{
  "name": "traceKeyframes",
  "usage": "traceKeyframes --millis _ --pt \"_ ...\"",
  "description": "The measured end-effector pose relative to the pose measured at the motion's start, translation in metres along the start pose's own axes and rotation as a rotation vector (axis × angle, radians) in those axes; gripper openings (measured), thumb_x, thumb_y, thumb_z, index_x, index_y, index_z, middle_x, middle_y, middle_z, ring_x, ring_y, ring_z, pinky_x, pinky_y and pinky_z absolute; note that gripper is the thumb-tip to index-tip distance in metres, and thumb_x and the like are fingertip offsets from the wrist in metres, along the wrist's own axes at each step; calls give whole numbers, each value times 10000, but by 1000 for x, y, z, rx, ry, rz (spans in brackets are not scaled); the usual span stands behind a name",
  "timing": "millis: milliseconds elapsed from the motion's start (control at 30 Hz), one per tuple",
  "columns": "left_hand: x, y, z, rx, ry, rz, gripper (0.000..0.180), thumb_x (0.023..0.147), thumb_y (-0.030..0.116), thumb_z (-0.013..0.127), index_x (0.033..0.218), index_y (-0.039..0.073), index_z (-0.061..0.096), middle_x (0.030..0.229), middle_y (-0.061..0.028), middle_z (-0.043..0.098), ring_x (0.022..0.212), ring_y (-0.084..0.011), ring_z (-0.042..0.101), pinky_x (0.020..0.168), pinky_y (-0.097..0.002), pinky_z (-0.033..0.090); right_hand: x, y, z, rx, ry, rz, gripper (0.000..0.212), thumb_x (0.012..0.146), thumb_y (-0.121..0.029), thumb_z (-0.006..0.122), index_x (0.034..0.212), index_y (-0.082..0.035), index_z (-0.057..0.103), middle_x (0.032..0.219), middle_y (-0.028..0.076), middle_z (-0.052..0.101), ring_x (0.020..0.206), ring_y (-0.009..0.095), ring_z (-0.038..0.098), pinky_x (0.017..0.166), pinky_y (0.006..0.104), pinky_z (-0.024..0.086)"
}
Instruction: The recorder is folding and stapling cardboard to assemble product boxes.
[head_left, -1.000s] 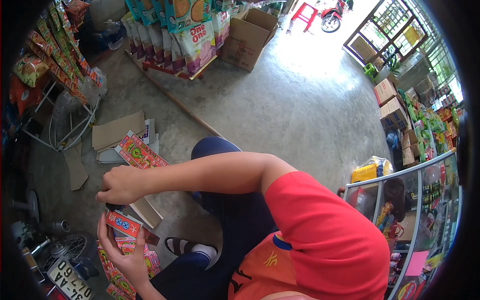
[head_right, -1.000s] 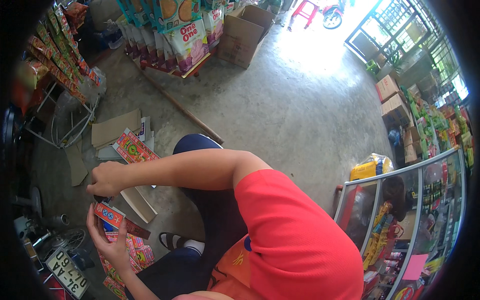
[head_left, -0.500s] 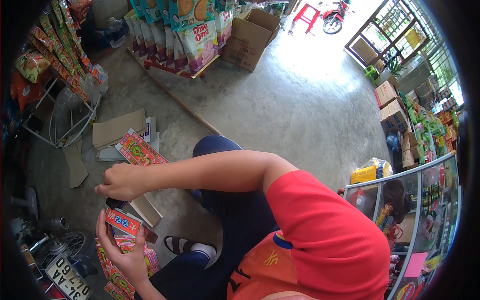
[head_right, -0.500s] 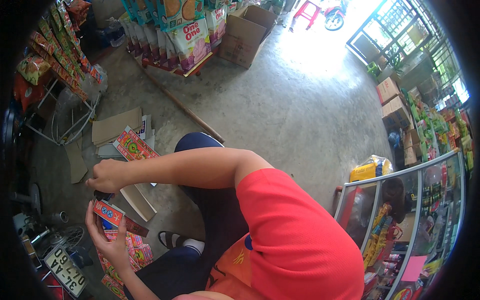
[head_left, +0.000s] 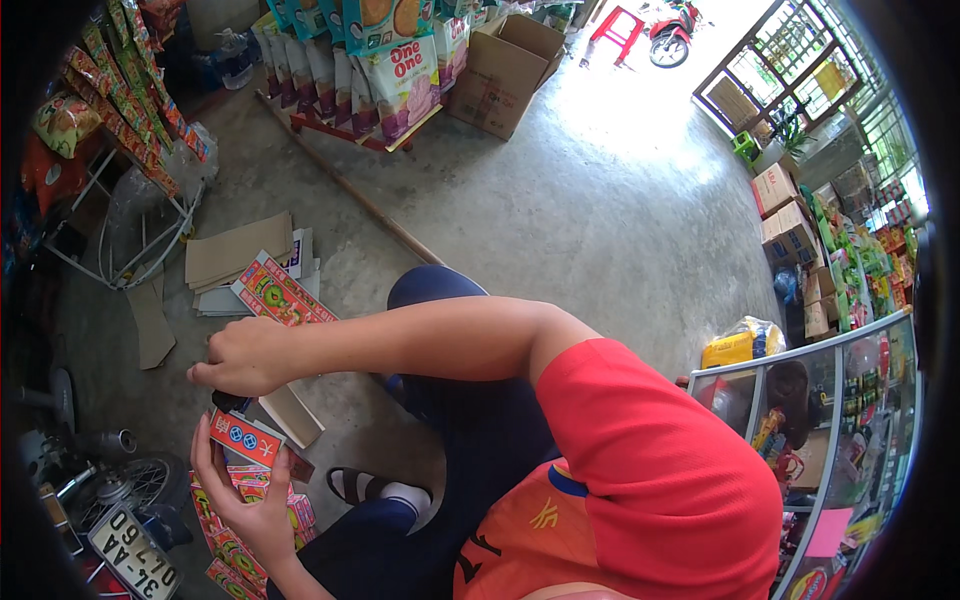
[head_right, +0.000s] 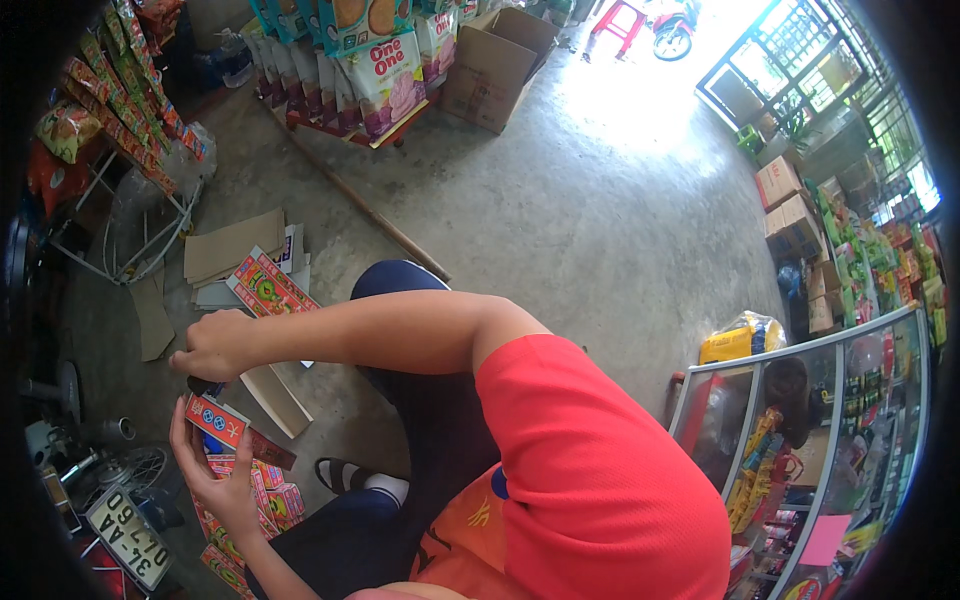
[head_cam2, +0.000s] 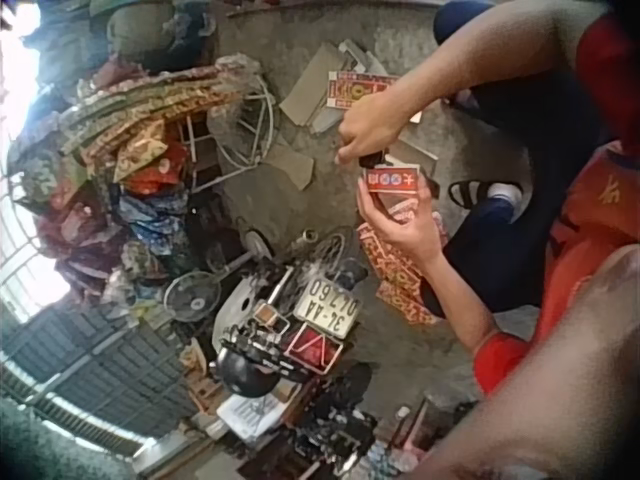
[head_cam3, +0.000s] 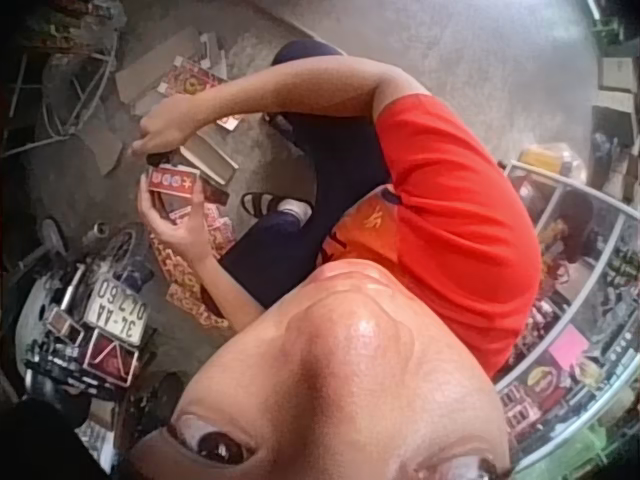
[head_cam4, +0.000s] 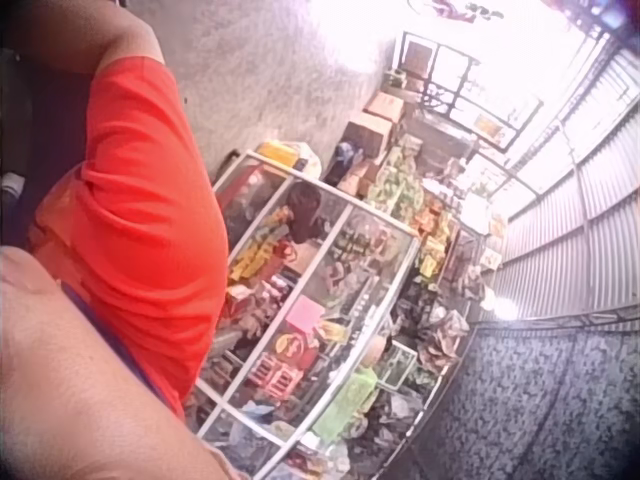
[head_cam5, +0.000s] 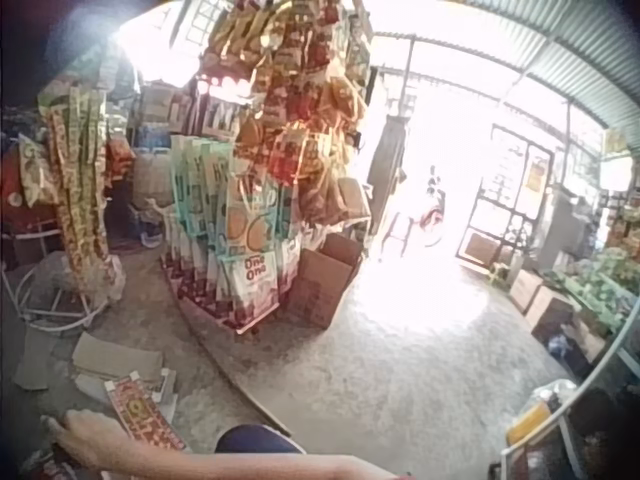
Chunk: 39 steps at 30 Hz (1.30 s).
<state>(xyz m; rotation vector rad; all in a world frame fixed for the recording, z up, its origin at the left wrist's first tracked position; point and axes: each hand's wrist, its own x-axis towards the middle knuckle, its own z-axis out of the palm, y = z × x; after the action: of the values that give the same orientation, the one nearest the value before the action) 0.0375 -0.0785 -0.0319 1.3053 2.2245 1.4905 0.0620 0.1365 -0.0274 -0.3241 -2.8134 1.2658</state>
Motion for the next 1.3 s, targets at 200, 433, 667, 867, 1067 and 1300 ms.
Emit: traceKeyframes --millis 200,433,667,867,1067,1300 --pt "6 3 6 -61 21 -4 812 741 95 865 1460 14 497 1466 -152 510 1333 -304 529 1148 -426 407 13 40 17 -316 128 -363 382 989 -288 537 1339 -139 582 818 211 682 787 423 697 663 507 555" --pt "5 -5 -12 13 44 142 859 683 110 913 1440 14 520 1413 -151 557 1315 -282 559 1145 -410 426 2 9 1 -66 29 -346 332 1075 -228 418 1239 -30 629 819 170 654 779 279 613 748 381 490" --pt "6 -7 -10 77 52 232 886 651 131 929 1430 24 519 1425 -159 579 1313 -315 563 1094 -421 458 -4 -11 -6 250 21 -71 640 1099 -430 381 786 75 617 675 69 573 666 140 509 710 299 439" --pt "7 -12 -7 110 22 296 914 646 132 935 1443 15 506 1455 -176 565 1315 -327 571 1103 -422 456 -5 -13 -10 277 46 -24 626 1098 -424 367 798 65 617 691 65 583 681 148 506 722 303 437" --pt "8 -11 -8 115 18 314 913 646 129 934 1443 14 504 1451 -182 565 1316 -333 571 1100 -422 460 -4 -8 -10 206 61 -105 613 1102 -423 349 790 56 569 665 61 521 659 155 451 696 318 413" --pt "7 -11 -8 94 45 314 901 650 132 934 1439 25 514 1425 -176 577 1306 -326 577 1089 -418 467 -4 -8 -6 247 51 -127 569 1112 -384 346 842 67 564 666 67 521 659 160 455 699 318 416"
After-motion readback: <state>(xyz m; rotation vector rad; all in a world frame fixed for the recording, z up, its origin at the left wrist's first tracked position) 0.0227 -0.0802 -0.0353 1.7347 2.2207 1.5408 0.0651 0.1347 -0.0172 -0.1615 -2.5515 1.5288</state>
